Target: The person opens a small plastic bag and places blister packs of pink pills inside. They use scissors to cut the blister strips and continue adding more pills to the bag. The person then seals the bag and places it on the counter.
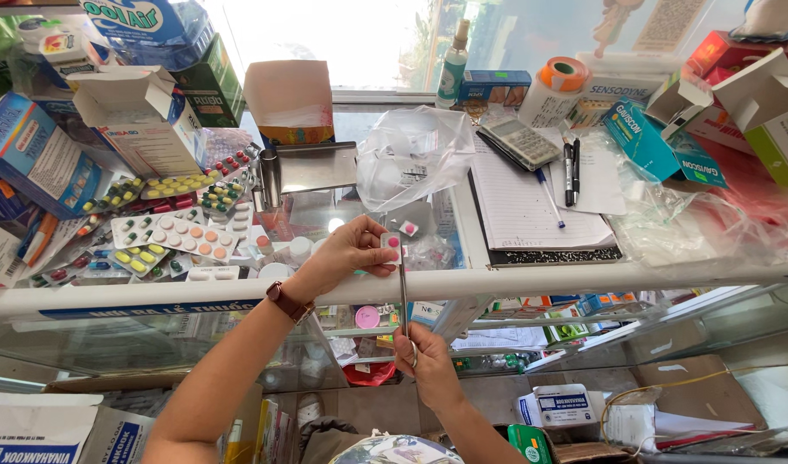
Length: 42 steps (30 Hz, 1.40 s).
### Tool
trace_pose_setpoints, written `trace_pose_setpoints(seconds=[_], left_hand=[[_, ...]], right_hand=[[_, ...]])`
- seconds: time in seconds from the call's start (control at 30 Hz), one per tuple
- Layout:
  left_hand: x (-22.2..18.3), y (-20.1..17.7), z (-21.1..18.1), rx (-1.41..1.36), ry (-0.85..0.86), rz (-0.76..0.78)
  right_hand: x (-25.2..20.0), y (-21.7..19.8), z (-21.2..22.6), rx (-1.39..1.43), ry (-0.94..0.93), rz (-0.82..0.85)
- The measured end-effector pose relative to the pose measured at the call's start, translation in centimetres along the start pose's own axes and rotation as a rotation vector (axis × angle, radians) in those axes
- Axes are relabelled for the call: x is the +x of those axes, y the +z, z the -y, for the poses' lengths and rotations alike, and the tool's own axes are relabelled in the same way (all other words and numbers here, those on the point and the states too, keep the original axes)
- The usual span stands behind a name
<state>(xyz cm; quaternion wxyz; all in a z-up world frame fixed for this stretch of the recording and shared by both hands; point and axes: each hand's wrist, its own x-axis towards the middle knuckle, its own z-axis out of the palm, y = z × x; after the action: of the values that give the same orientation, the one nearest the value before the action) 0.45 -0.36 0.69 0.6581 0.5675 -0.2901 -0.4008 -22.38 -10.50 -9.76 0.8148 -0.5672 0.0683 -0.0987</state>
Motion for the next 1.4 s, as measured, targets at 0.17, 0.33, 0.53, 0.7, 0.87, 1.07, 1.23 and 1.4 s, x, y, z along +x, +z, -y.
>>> trace_pose_setpoints(seconds=[0.17, 0.33, 0.53, 0.7, 0.87, 1.07, 1.23, 1.4], left_hand=[[-0.6, 0.3, 0.0, 0.055, 0.143, -0.015], [-0.7, 0.1, 0.3, 0.119, 0.198, -0.027], [-0.6, -0.3, 0.8, 0.11, 0.221, -0.031], [-0.6, -0.2, 0.8, 0.081, 0.271, -0.043], [-0.6, 0.1, 0.6, 0.106, 0.26, -0.065], [-0.5, 0.0, 0.6, 0.146, 0.228, -0.087], [-0.3, 0.0, 0.9, 0.108, 0.215, -0.119], [-0.1, -0.2, 1.4, 0.087, 0.258, -0.206]], right_hand=[[-0.2, -1.6, 0.0, -0.076, -0.041, -0.042], [-0.6, -4.0, 1.3, -0.163, -0.064, 0.121], [0.6, -3.7, 1.6, -0.271, -0.012, 0.131], [1.6, -3.8, 2.6, -0.136, -0.009, 0.204], [2.0, -3.1, 2.9, -0.158, 0.053, 0.165], [2.9, -2.9, 2.5, -0.078, 0.039, 0.173], [3.0, -3.3, 2.0, 0.053, 0.064, 0.172], [2.9, -3.5, 1.6, 0.078, 0.054, 0.182]])
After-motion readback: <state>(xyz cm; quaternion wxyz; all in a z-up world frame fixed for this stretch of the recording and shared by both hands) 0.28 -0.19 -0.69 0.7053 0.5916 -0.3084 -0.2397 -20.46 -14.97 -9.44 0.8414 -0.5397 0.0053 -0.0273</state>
